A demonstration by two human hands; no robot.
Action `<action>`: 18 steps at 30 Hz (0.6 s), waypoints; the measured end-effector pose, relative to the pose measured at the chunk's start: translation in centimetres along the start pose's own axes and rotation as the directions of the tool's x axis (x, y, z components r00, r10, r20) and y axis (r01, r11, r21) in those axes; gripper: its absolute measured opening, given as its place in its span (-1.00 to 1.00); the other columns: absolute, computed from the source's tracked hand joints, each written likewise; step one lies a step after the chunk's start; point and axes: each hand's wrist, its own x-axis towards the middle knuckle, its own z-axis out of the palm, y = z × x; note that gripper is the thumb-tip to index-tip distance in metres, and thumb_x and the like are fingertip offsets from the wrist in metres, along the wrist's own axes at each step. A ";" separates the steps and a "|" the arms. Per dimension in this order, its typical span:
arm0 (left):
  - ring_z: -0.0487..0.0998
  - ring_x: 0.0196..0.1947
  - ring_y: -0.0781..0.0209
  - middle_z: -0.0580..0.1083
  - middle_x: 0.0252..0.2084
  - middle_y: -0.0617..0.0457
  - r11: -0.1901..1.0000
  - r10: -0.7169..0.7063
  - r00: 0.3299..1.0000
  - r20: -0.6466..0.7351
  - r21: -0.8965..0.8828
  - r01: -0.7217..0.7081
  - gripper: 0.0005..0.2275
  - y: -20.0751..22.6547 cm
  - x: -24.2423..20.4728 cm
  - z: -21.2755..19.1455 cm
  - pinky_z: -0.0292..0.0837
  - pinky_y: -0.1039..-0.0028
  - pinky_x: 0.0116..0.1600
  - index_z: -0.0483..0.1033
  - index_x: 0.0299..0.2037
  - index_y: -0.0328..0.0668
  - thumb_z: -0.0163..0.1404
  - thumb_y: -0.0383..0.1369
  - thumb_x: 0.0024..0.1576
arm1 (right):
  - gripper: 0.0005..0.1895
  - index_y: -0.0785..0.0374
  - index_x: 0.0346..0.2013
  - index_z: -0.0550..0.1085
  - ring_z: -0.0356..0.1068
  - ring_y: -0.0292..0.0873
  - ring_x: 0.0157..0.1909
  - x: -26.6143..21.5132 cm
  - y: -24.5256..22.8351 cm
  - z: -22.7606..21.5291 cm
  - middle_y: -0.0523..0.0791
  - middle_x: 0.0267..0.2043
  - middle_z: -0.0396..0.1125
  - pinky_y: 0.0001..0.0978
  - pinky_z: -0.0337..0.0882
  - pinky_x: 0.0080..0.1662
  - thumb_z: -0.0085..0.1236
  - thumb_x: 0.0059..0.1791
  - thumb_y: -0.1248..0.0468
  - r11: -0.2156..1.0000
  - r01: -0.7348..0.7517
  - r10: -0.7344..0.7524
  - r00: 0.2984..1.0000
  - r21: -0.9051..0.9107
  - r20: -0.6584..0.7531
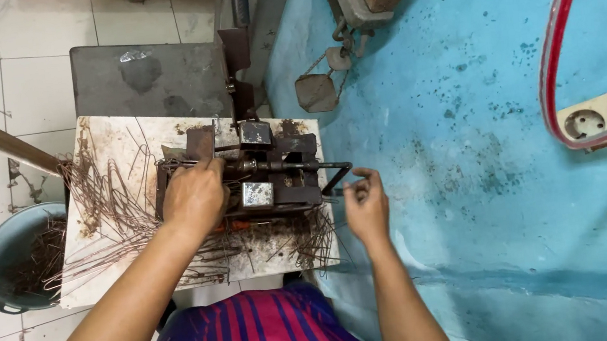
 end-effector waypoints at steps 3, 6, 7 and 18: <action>0.67 -0.29 -0.11 0.59 -0.24 -0.12 0.998 -0.008 0.997 0.071 -0.066 0.013 -0.71 1.2 -0.2 -3.9 0.45 0.23 -0.10 0.52 -0.01 -0.22 -0.12 -0.40 0.09 | -0.45 0.31 0.20 0.36 0.51 0.15 -0.03 3.1 2.9 -1.2 0.11 -0.18 0.50 0.05 0.46 0.00 0.17 -0.03 0.14 0.981 -0.052 0.122 0.915 -0.187 0.386; 0.66 -0.27 -0.13 0.58 -0.21 -0.12 0.997 -0.008 0.997 0.071 -0.078 0.013 -0.71 0.4 0.1 -1.8 0.44 0.20 -0.06 0.50 -0.01 -0.21 -0.03 -0.35 0.06 | -0.60 0.22 -0.01 0.50 0.50 0.17 -0.06 3.5 2.2 0.2 0.10 -0.25 0.51 0.00 0.45 -0.04 0.21 -0.05 0.07 0.977 0.046 0.052 0.898 -0.210 0.438; 0.66 -0.27 -0.13 0.58 -0.21 -0.12 0.997 -0.013 0.998 0.067 -0.074 0.018 -0.71 0.5 0.0 -2.0 0.44 0.20 -0.06 0.50 -0.01 -0.21 -0.03 -0.35 0.06 | -0.60 0.22 -0.01 0.50 0.50 0.17 -0.06 4.1 2.1 0.7 0.10 -0.25 0.51 0.00 0.45 -0.04 0.21 -0.05 0.07 0.977 0.052 0.046 0.896 -0.207 0.441; 0.63 -0.22 -0.25 0.54 -0.19 -0.18 0.987 -0.013 0.996 0.091 -0.159 0.028 -0.56 0.6 -0.7 -3.1 0.42 0.08 -0.05 0.33 0.14 -0.19 0.06 -0.40 0.02 | -0.56 0.42 -0.22 0.58 0.46 0.31 -0.10 7.6 3.7 1.4 0.22 -0.31 0.48 0.12 0.45 -0.06 0.04 0.05 0.03 0.883 0.379 -0.154 0.792 -0.279 0.591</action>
